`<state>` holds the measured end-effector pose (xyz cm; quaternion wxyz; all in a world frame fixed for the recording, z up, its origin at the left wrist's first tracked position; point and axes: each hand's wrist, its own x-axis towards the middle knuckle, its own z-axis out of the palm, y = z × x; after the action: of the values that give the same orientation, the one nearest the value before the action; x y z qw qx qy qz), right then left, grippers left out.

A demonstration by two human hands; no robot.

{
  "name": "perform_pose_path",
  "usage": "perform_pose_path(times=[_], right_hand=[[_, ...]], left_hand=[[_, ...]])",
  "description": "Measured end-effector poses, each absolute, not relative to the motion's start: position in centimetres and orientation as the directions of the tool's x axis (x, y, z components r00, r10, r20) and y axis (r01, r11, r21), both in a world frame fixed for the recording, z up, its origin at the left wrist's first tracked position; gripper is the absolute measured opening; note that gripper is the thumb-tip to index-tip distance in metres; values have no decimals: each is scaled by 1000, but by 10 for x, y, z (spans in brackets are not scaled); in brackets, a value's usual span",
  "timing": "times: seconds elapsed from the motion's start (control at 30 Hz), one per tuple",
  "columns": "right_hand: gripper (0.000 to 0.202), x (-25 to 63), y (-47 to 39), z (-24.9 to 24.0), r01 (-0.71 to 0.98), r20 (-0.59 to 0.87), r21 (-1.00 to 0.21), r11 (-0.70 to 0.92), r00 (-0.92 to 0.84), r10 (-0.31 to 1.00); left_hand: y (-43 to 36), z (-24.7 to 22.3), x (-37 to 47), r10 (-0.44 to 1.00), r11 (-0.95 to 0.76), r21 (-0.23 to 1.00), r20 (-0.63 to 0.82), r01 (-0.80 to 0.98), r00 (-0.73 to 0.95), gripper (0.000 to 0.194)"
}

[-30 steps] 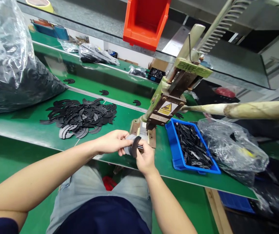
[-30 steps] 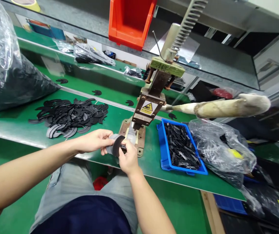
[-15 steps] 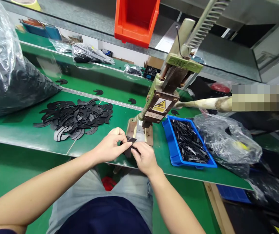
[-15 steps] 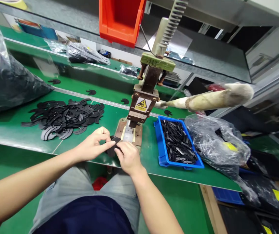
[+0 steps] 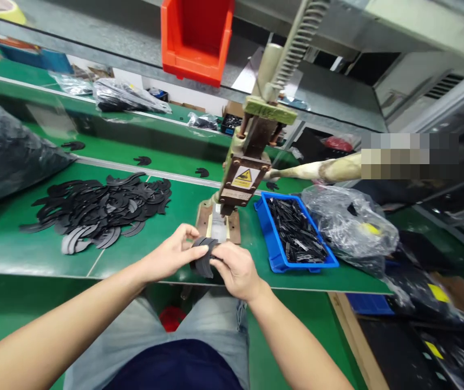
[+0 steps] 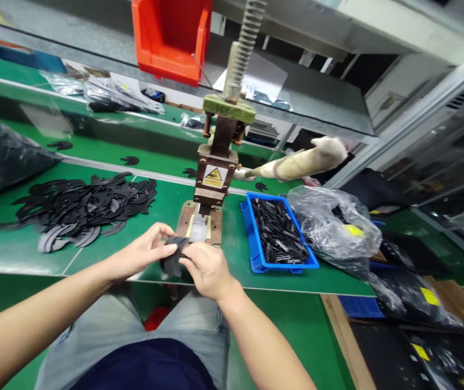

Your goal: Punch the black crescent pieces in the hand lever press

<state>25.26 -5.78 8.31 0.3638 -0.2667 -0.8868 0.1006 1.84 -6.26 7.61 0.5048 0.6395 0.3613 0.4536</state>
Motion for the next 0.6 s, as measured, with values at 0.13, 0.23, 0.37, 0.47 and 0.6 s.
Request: perform_pose_path(times=[0.13,0.23,0.37,0.47,0.6], right_hand=[[18,262,-73,100,427,502,-502,752,-564,656],[19,268,-79,107,444,435,-650,616,-447,781],[18,290,-67,118,464,400,-739,489,-282,872],[19,312,-48,129,504,403,-747,432,-174,899],[21,336,-8,142,605,372,-712,357,-106,922]], left_hand=[[-64,72,29,870,-69,996,88,-57,484,48],[-63,69,39,863,-95,991,130,-96,488,46],[-52,55,38,869,-146,989,122,12,479,46],[-37,33,27,918,-223,958,146,179,368,51],[-27,11,15,944,-267,907,177,325,280,53]])
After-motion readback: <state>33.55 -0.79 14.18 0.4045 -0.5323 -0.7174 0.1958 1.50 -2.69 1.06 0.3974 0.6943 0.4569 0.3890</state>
